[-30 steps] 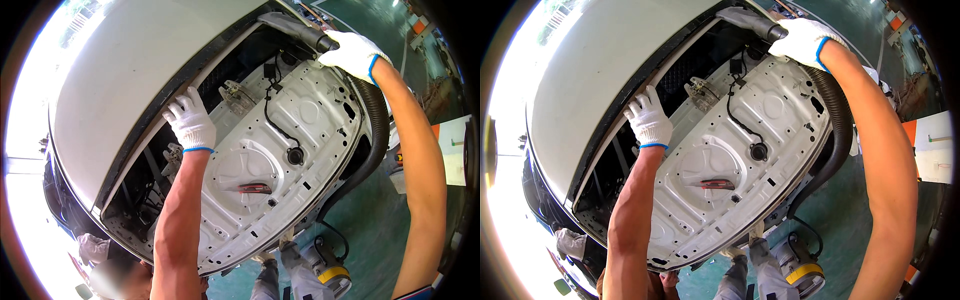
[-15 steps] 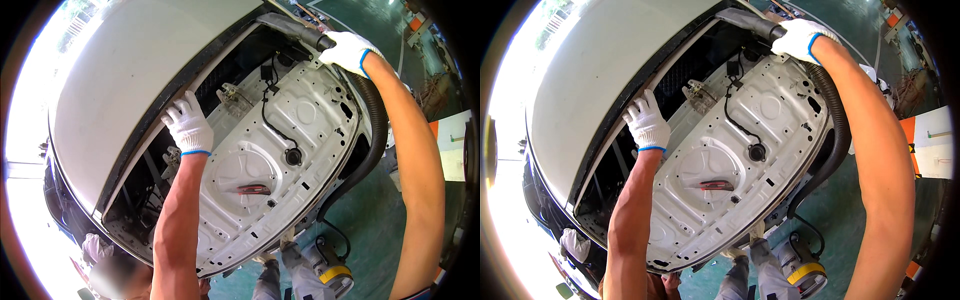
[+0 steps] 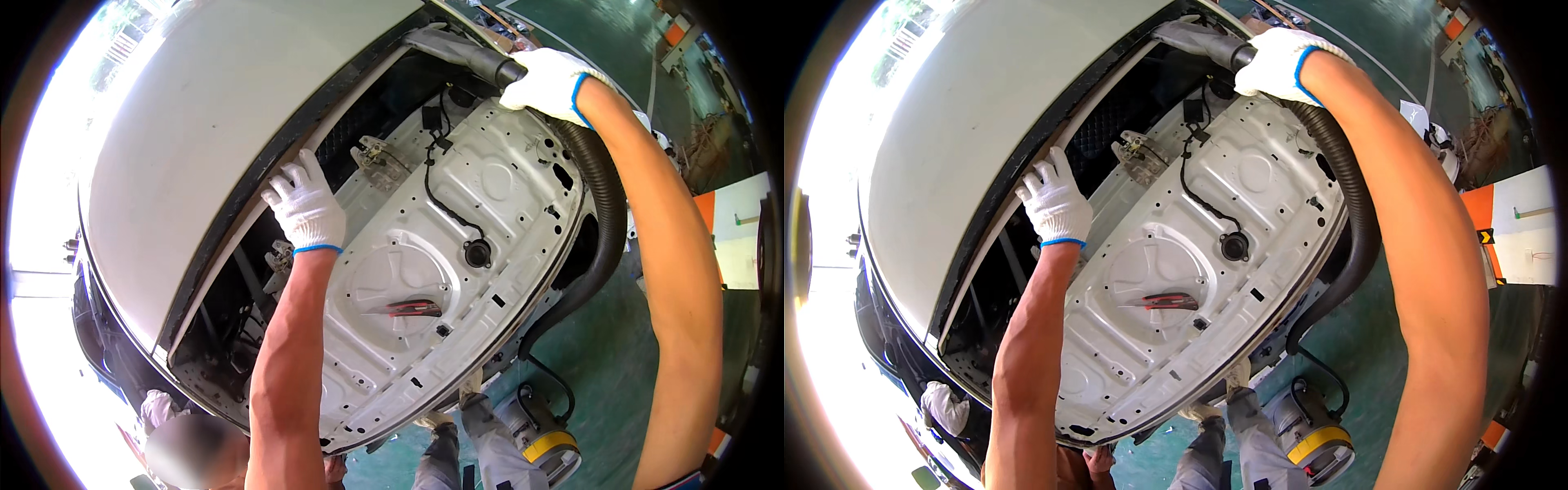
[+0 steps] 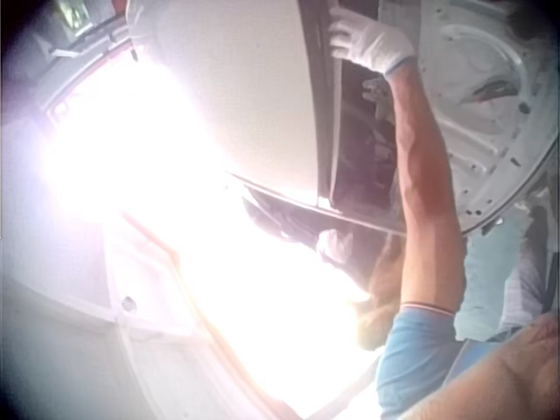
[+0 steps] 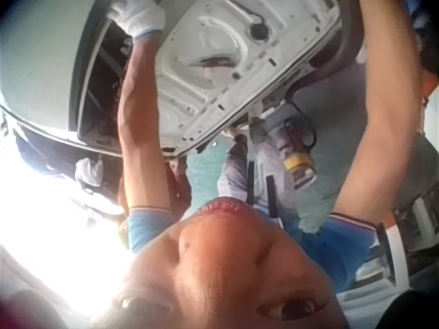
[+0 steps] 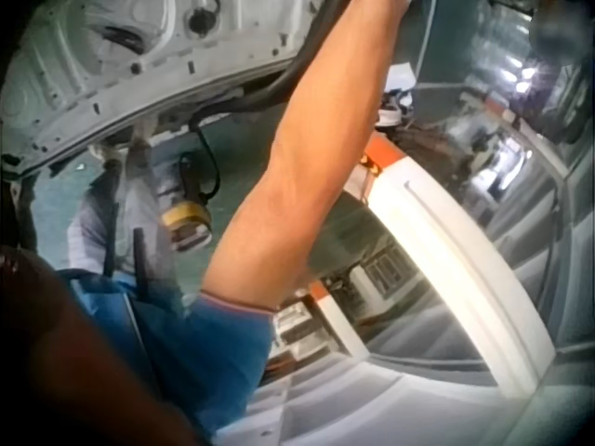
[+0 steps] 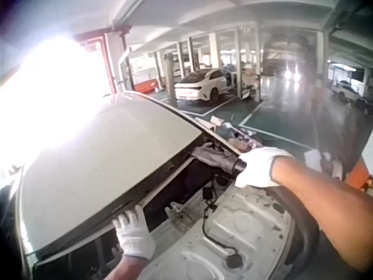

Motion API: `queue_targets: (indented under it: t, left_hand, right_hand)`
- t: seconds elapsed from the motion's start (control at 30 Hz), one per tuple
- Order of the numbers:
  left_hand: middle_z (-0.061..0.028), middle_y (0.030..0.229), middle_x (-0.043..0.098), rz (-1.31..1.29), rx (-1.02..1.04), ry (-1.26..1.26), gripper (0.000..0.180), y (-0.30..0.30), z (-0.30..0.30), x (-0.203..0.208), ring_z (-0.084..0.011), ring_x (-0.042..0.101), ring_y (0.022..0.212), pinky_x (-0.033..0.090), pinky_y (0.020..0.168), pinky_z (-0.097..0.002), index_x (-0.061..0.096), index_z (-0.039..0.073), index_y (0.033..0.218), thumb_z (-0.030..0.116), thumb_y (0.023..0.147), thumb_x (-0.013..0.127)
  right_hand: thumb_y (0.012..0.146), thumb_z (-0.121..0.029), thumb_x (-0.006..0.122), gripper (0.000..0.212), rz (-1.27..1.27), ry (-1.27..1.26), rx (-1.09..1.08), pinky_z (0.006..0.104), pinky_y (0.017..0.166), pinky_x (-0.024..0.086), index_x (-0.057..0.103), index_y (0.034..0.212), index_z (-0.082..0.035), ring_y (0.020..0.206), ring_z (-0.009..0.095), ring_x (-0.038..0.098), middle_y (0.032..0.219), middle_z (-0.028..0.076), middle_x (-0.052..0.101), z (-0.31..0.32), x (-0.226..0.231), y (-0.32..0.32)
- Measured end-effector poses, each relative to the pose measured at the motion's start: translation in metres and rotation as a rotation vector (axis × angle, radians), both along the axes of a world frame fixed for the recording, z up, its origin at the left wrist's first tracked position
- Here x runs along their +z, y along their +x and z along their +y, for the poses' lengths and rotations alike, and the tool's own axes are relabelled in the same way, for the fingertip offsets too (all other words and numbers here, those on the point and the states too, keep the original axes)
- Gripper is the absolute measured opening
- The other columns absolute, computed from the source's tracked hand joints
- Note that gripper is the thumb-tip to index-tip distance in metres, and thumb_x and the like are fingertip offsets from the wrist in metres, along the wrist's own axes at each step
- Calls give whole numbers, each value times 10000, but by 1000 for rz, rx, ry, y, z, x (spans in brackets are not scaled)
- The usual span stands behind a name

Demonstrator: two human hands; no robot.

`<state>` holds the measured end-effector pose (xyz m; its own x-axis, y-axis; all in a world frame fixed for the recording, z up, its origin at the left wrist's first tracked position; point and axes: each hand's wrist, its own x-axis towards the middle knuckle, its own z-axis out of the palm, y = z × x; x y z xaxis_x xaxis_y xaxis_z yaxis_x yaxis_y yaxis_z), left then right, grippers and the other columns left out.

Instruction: The person uses a vacuum cleaner hose to clean the interior of a car trunk. They systematically move the nozzle along the metal floor, wheel wells, and side panels to remove debris. The trunk is open and empty of large items during the process.

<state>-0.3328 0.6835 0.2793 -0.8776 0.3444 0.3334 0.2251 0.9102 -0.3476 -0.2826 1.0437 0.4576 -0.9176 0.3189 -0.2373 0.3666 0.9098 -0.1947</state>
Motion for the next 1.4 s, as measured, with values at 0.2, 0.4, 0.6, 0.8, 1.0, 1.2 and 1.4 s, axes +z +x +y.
queue_targets:
  t: [0.2,0.4,0.6,0.8,1.0,1.2,1.4]
  left_hand:
    - [-281,1490,553,-55,34,-21,814,0,-2,3,-496,534,1370,383,1180,-659,437,37,1638,168,888,725]
    - [-280,1484,556,-29,39,-20,821,2,3,0,-494,545,1352,391,1174,-653,435,37,1636,173,883,732]
    - [-287,1470,564,-31,27,-31,815,-1,-9,0,-490,565,1326,442,1133,-644,444,38,1619,140,865,736]
    - [-278,1474,563,-19,-5,-22,808,-1,1,3,-483,568,1315,449,1120,-630,440,40,1620,140,872,727]
    - [-274,1483,556,-28,13,-12,809,0,-9,1,-478,572,1306,453,1115,-627,437,48,1621,140,871,727]
    - [-266,1465,566,-12,13,-11,815,-2,-2,-3,-477,571,1310,451,1114,-621,444,59,1616,162,864,740]
    - [-263,1438,575,13,2,-2,824,-4,-7,-6,-475,576,1295,452,1108,-621,450,56,1608,162,847,747]
  right_hand:
    - [759,-371,802,529,8,37,67,423,856,586,750,1185,-63,933,312,730,1022,197,750,-14,6,1]
    - [637,-306,811,424,-26,-29,34,414,713,577,750,942,-18,768,280,683,885,162,733,-12,7,-19]
    - [723,-362,817,530,-36,-8,100,418,830,592,773,1163,-71,868,278,712,964,161,747,-30,-1,-9]
    - [754,-361,800,603,-55,36,103,408,818,597,750,1309,-131,869,267,724,959,145,757,-30,2,-9]
    - [777,-366,806,574,7,-6,148,397,806,569,741,1285,-107,820,259,683,916,143,727,-20,0,4]
    - [794,-342,804,541,-93,-140,159,380,799,567,743,1268,-87,807,228,680,873,111,715,-43,15,9]
    - [792,-400,774,574,-164,6,412,444,876,575,720,1247,-53,905,369,737,967,217,758,-103,26,20]
